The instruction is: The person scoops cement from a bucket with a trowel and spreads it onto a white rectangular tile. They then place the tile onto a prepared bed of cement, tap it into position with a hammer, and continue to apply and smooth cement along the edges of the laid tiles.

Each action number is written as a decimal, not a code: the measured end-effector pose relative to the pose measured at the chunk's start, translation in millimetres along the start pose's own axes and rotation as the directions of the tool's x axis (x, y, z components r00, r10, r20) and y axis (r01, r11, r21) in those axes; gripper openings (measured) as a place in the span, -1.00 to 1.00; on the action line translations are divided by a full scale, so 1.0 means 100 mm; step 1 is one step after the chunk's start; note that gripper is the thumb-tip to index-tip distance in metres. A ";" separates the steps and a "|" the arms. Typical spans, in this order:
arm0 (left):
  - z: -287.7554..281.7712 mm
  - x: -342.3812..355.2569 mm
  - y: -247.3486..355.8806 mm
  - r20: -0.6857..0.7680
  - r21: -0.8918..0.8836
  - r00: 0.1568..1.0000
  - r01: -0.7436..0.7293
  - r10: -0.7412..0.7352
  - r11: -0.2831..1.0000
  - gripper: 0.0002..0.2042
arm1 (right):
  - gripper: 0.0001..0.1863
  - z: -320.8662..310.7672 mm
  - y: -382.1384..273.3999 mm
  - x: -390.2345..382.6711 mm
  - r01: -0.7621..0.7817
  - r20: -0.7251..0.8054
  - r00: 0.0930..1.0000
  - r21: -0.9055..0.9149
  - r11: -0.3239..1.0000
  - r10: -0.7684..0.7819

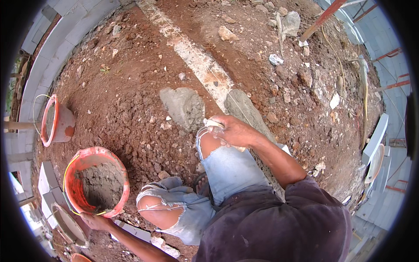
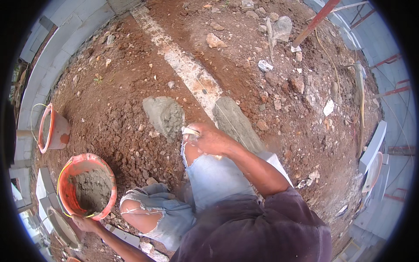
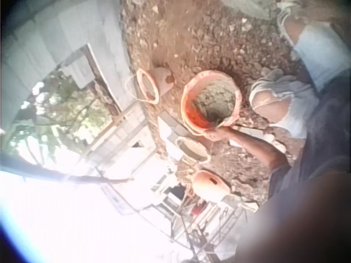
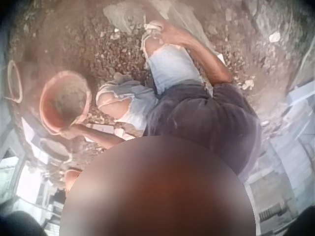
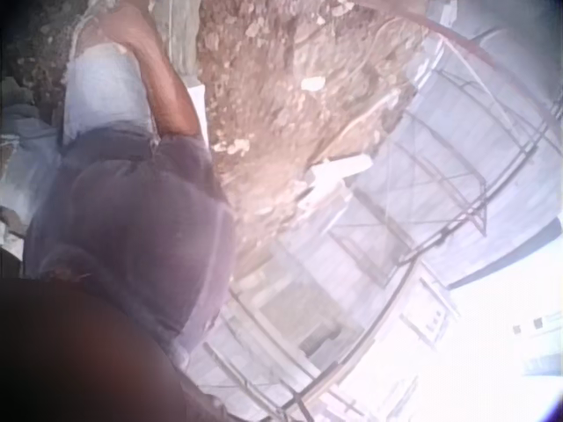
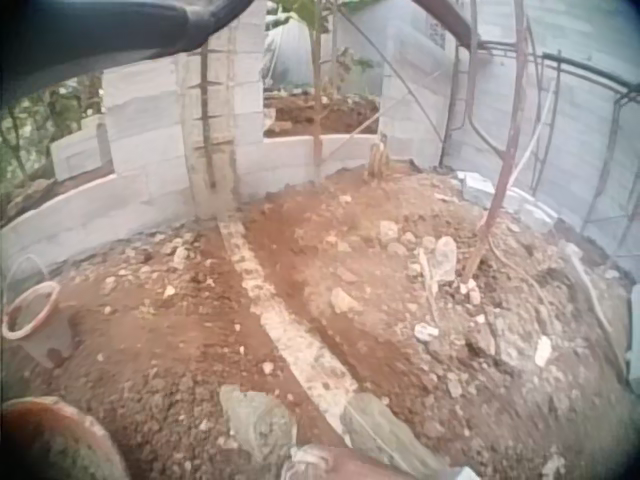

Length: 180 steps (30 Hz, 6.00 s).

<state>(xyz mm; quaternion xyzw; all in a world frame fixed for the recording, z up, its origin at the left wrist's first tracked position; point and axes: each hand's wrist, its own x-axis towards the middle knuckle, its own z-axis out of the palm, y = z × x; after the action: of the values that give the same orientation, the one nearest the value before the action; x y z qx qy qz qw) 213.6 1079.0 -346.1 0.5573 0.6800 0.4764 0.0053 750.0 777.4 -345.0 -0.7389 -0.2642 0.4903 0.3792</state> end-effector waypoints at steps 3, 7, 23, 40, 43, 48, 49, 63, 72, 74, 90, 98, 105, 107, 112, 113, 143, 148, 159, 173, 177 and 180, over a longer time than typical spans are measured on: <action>-0.02 0.05 -0.04 -0.006 0.010 1.000 -0.020 0.020 1.000 -0.47 | -0.61 -0.47 0.29 -0.08 -0.197 -0.158 0.965 0.094 0.976 0.210; -0.02 0.11 -0.07 0.011 -0.021 1.000 0.000 0.000 1.000 -0.46 | -0.62 -0.84 0.68 0.06 -0.106 -0.504 0.864 -0.154 0.982 0.015; -0.09 0.06 0.07 0.056 -0.080 0.998 0.021 -0.017 0.997 -0.43 | -0.62 -0.70 1.47 0.99 -0.274 -0.689 0.724 -0.330 0.903 -0.032; -0.10 0.01 0.08 0.056 -0.126 0.998 0.022 -0.015 0.992 -0.48 | 0.00 0.57 1.55 2.31 -0.466 -0.410 0.736 0.271 0.842 0.539; -0.15 0.07 -0.03 0.021 -0.109 1.000 -0.018 0.020 0.994 -0.49 | -0.09 0.63 1.29 2.25 -0.489 -0.448 0.721 0.211 0.846 0.529; -0.41 0.14 -0.17 0.004 -0.088 1.000 -0.002 0.002 0.996 -0.49 | -0.27 0.74 0.91 2.20 -0.516 -0.460 0.697 0.210 0.830 0.550; -0.29 0.09 -0.18 0.023 -0.105 1.000 -0.006 0.009 0.994 -0.50 | -0.28 0.61 1.12 2.30 -0.457 -0.546 0.693 0.171 0.873 0.471; -0.05 -0.18 0.30 0.120 -0.487 0.993 0.072 -0.015 0.871 -0.64 | -0.55 1.56 -1.18 0.80 0.777 0.488 0.609 -0.527 0.345 -0.625; -0.13 -0.62 0.53 0.211 -0.485 0.977 0.085 0.022 0.870 -0.61 | -0.84 3.16 -2.23 1.72 0.807 0.785 0.292 -0.509 -0.300 -0.546; -0.20 -0.57 0.50 0.149 -0.508 0.987 0.019 0.066 0.861 -0.59 | -0.82 3.32 -1.97 1.57 0.830 0.786 0.237 -0.469 -0.301 -0.571; -0.11 -0.59 0.43 0.042 -0.480 0.998 0.054 -0.039 0.876 -0.62 | -0.60 3.30 -1.18 1.09 0.862 0.864 0.353 -0.150 0.484 -0.360; -0.02 -0.26 0.64 0.052 -0.435 0.994 0.105 -0.091 0.895 -0.62 | -0.74 2.55 -1.63 0.76 0.419 0.849 0.485 -0.012 0.908 -0.212; -0.21 -0.12 -0.40 0.041 -0.320 0.999 0.002 0.011 0.947 -0.58 | -0.66 1.38 -1.01 0.57 0.334 0.646 0.711 0.038 0.942 -0.278; -0.15 -0.18 -0.11 0.025 -0.291 1.000 0.008 -0.001 0.957 -0.55 | -0.64 0.91 -0.67 0.50 0.260 0.520 0.826 -0.008 0.966 -0.218; -0.18 -0.06 -0.20 0.085 -0.278 0.996 0.026 -0.002 0.960 -0.52 | -0.59 -0.16 0.09 0.43 0.056 0.006 0.998 -0.073 0.996 -0.056; -0.20 -0.01 -0.22 0.096 -0.266 0.995 0.031 -0.005 0.963 -0.52 | -0.61 -0.30 0.05 0.38 0.035 -0.105 0.993 -0.110 0.993 -0.047; -0.40 -0.70 0.34 0.139 -0.397 0.990 0.026 0.032 0.917 -0.58 | -0.66 2.04 -1.61 0.95 0.853 0.764 0.521 -0.484 0.195 -0.380; -0.04 -0.85 0.60 0.035 -0.498 0.999 -0.001 0.021 0.867 -0.62 | -0.54 2.65 -1.05 1.21 0.794 0.861 0.467 -0.309 0.523 -0.200; -0.05 -0.72 0.72 0.071 -0.478 0.996 0.079 -0.051 0.875 -0.60 | -0.56 3.42 -1.56 0.72 0.268 0.849 0.511 -0.011 0.963 -0.132; 0.00 -0.39 -0.03 0.052 -0.454 0.998 0.045 -0.023 0.890 -0.61 | -0.55 1.78 -1.22 0.61 0.349 0.684 0.632 0.168 0.922 -0.364; -0.07 -0.20 -0.20 0.023 -0.323 0.999 0.051 -0.046 0.945 -0.56 | -0.58 0.68 -0.85 0.45 0.226 0.413 0.866 0.177 0.958 -0.280; 0.05 -0.29 0.12 0.028 -0.369 0.999 0.032 -0.023 0.929 -0.59 | -0.60 -0.08 -0.49 0.37 0.192 0.100 0.971 0.200 0.961 -0.215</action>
<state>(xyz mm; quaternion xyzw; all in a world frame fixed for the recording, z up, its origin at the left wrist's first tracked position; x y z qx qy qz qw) 236.8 1059.3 -356.5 0.5423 0.5859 0.5892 0.1246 770.9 831.1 -322.0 -0.6373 -0.3138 0.5153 0.4794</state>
